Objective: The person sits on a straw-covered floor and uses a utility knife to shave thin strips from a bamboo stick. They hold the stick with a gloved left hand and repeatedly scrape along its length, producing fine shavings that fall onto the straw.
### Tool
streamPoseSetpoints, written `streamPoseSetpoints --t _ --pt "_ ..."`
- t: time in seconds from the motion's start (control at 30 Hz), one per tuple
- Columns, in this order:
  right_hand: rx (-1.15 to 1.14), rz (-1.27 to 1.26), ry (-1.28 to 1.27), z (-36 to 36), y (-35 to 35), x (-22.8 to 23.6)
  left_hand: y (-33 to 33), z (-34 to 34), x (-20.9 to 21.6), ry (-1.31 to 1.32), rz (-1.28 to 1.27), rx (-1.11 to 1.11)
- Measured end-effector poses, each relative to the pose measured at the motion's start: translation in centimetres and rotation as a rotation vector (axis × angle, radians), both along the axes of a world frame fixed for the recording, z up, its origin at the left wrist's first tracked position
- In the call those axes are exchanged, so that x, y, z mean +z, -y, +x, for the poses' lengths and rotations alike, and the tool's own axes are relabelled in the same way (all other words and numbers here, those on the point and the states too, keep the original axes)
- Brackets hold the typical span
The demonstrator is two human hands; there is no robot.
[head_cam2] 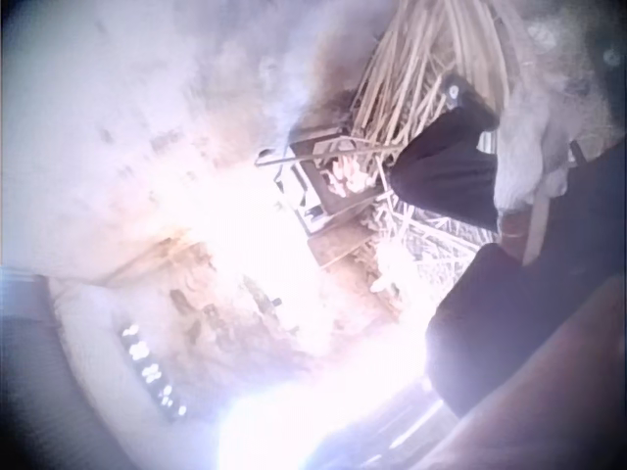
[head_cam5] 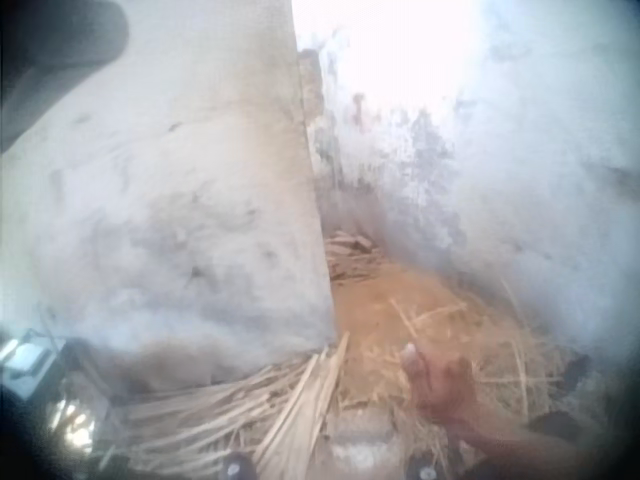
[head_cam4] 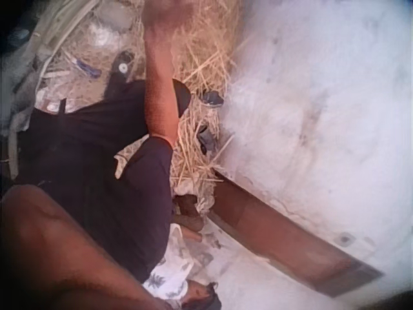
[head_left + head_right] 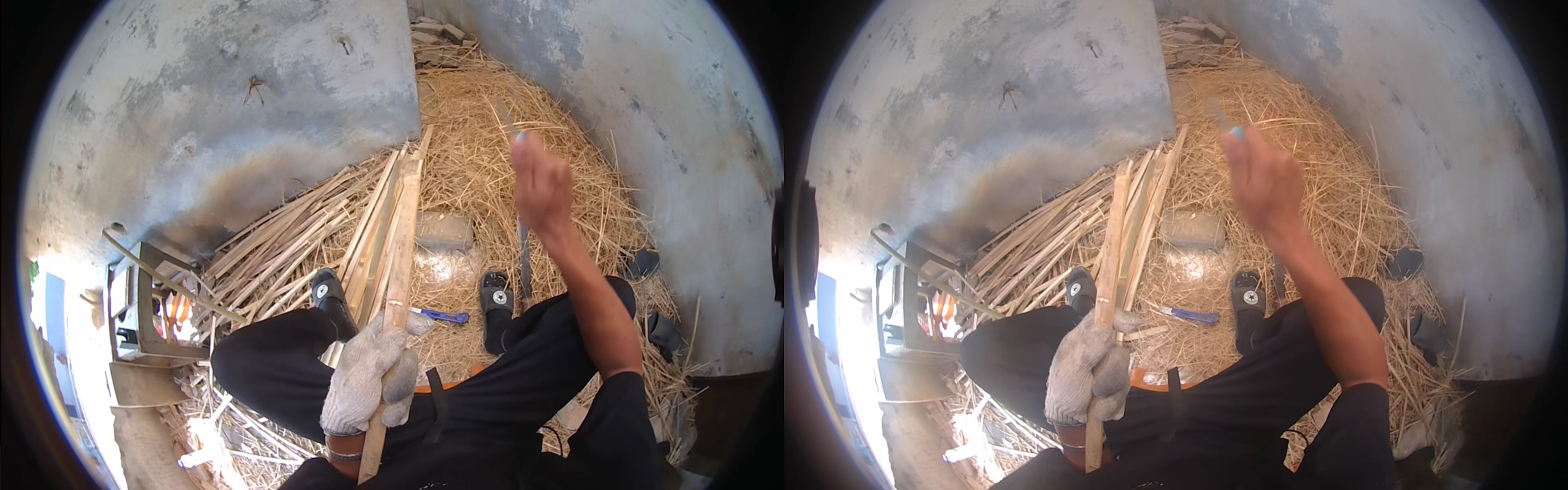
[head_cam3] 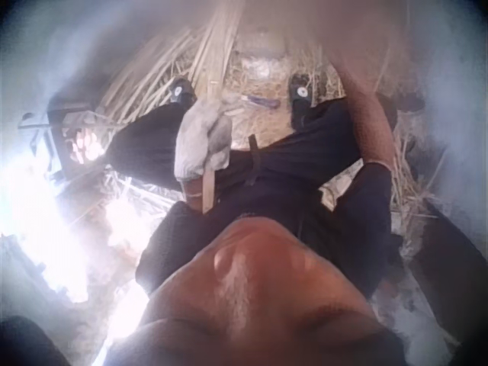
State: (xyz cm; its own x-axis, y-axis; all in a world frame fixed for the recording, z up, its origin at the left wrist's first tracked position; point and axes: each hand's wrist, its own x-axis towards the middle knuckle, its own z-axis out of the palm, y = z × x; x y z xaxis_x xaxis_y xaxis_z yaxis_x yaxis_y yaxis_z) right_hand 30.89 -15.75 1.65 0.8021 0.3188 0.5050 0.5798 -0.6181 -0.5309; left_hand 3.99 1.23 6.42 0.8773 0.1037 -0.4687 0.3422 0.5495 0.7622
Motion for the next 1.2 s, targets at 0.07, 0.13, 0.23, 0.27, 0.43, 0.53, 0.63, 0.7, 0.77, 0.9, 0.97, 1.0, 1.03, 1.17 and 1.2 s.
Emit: streamPoseSetpoints --t 0.07,0.13,0.23,0.27,0.43,0.53,0.63,0.7,0.77,0.9,0.97,1.0,1.03,1.17,1.2 --pt "0.397 0.102 0.012 -4.0 -1.6 -0.3 0.2 -0.3 -0.2 0.012 0.032 0.017" --pt "0.664 0.003 0.215 -5.9 -2.6 0.2 0.3 -0.4 -0.6 0.05 0.063 0.012" --pt "0.653 0.02 0.101 -7.3 -3.5 -0.4 0.6 -0.6 -0.9 0.042 0.182 0.006" --pt "0.616 -0.005 0.14 -7.3 -3.6 -0.6 0.8 -0.6 -0.8 0.038 0.213 0.001" --pt "0.535 -0.07 0.255 -6.4 -2.8 -1.7 1.0 -0.6 -0.9 -0.007 0.275 -0.076" --pt "0.377 -0.166 0.265 -5.2 -3.8 -2.9 0.4 0.0 -2.3 -0.004 0.316 -0.034" --pt "0.317 -0.17 0.37 -2.5 -3.3 -4.1 0.7 0.2 -2.5 -0.021 0.307 -0.03" --pt "0.301 -0.153 0.403 -2.0 -3.5 -4.2 0.7 0.7 -2.5 -0.019 0.302 -0.014" --pt "0.279 -0.181 0.412 -1.7 -3.8 -5.5 0.7 0.6 -2.9 -0.03 0.284 -0.01" --pt "-0.183 -0.467 0.057 5.4 -0.8 -8.8 1.3 -0.8 -2.7 -0.074 0.361 -0.059" --pt "-0.53 -0.358 -0.346 9.7 3.7 -4.8 0.7 -2.8 -1.9 -0.063 0.392 -0.077" --pt "-0.507 -0.261 -0.177 9.2 3.6 -3.7 0.5 -3.0 -0.2 -0.083 0.374 -0.026" --pt "-0.492 -0.173 -0.009 7.9 3.6 -3.3 1.0 -1.5 1.9 -0.142 0.227 0.081" --pt "0.138 0.119 0.006 -1.1 -1.3 -0.5 -0.7 -2.0 -1.8 -0.021 0.126 0.079" --pt "0.293 0.068 0.086 -3.0 -2.0 -0.5 -0.2 -2.0 -2.1 -0.004 0.077 0.089"
